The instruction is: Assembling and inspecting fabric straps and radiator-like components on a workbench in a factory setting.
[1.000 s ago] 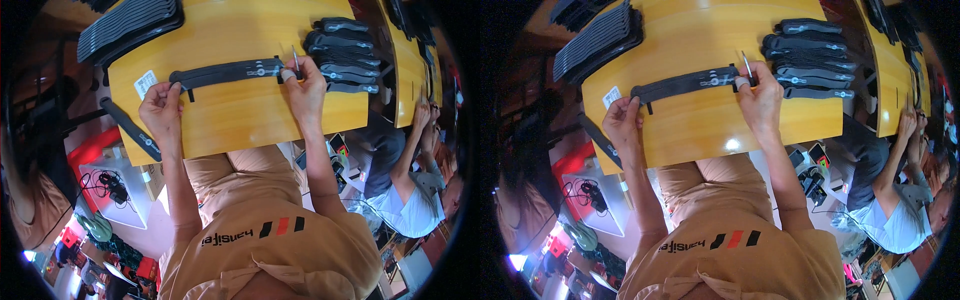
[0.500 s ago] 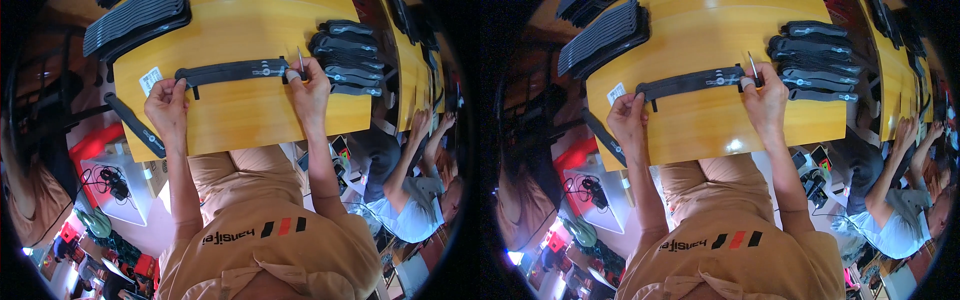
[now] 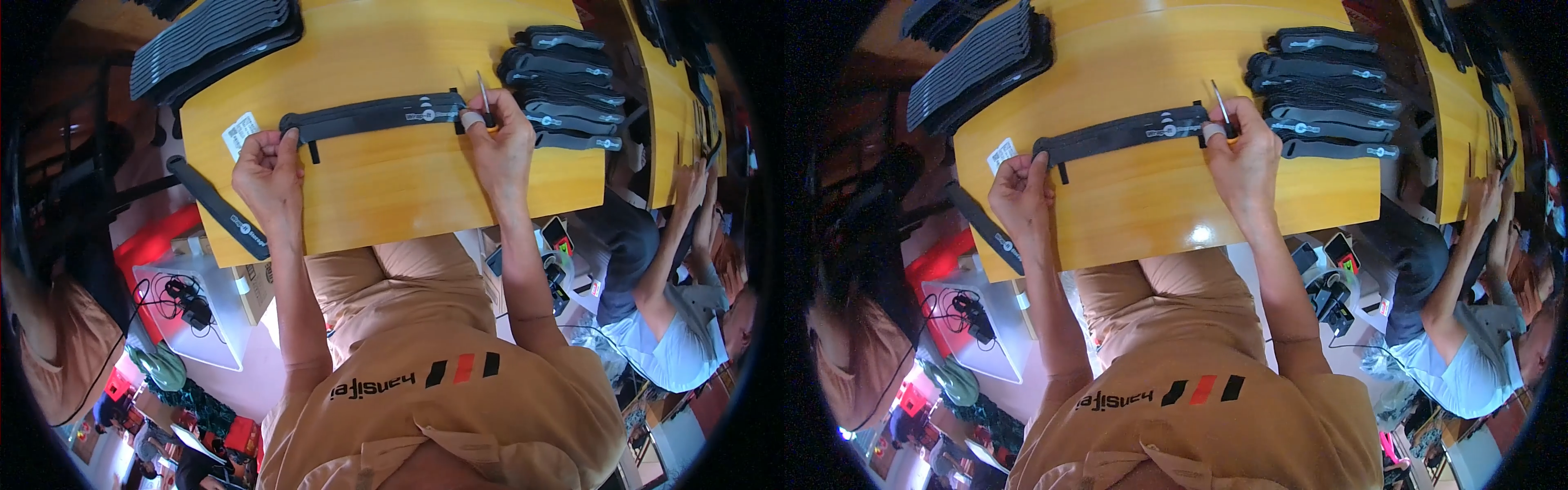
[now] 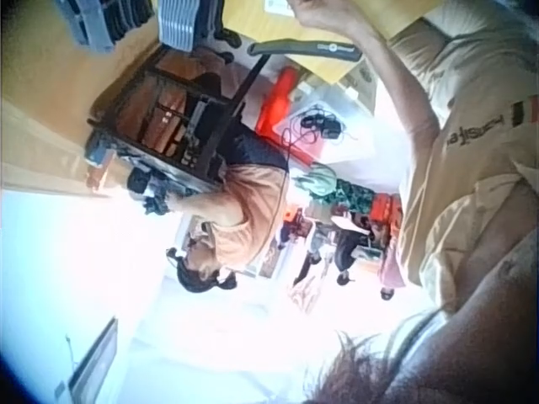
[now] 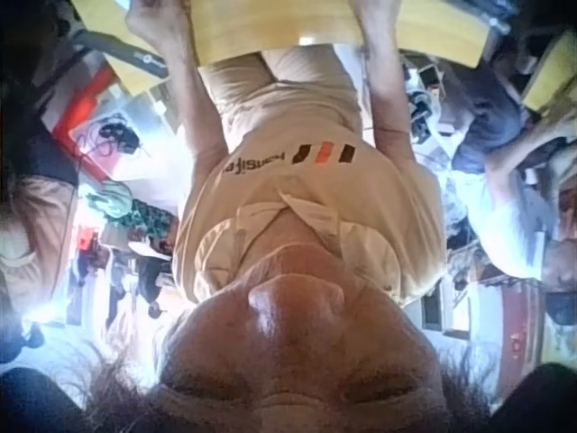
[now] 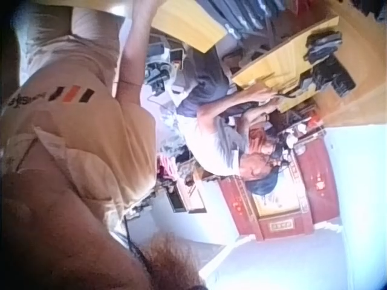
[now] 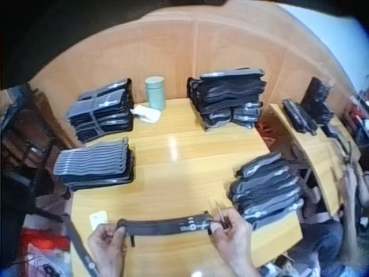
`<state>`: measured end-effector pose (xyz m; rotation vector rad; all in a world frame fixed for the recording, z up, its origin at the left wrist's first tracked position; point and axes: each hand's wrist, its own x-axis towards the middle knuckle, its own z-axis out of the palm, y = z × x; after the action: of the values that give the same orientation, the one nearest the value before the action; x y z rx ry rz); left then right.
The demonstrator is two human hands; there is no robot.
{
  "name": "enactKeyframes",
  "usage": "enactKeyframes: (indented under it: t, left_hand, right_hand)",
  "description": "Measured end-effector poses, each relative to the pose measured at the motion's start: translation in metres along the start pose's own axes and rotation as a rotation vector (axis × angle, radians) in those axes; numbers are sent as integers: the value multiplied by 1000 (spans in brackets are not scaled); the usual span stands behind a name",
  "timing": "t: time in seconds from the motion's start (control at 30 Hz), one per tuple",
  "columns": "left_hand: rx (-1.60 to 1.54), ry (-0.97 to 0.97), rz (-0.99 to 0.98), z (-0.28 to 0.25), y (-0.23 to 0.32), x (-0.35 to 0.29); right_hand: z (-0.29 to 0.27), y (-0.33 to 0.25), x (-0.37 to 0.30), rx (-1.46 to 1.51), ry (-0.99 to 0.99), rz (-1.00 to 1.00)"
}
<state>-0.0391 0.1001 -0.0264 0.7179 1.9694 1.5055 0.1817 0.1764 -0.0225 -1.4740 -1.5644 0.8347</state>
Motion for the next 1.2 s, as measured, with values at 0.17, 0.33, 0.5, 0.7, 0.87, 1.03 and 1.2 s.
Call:
enactKeyframes:
  t: [0.17,0.33,0.5,0.7,0.87,1.03,1.2]
  left_hand:
    - [36,-2,16,2,-2,1]
    - [83,15,14,2,-1,2]
    - [73,19,18,2,-2,2]
    - [79,25,13,3,-2,2]
    - [74,20,12,3,-1,1]
    - [66,18,43,2,-5,1]
    - [66,12,30,3,-5,2]
  right_hand:
    - [-2,2,1,-68,-15,13]
    - [-1,-1,1,-49,-14,16]
    - [-1,-3,0,-30,-15,35]
    - [-1,-2,0,-39,-15,-9]
    - [-4,-5,0,-62,-28,4]
    - [-2,-7,0,-73,-29,-5]
    - [-1,-6,0,-84,-12,-42]
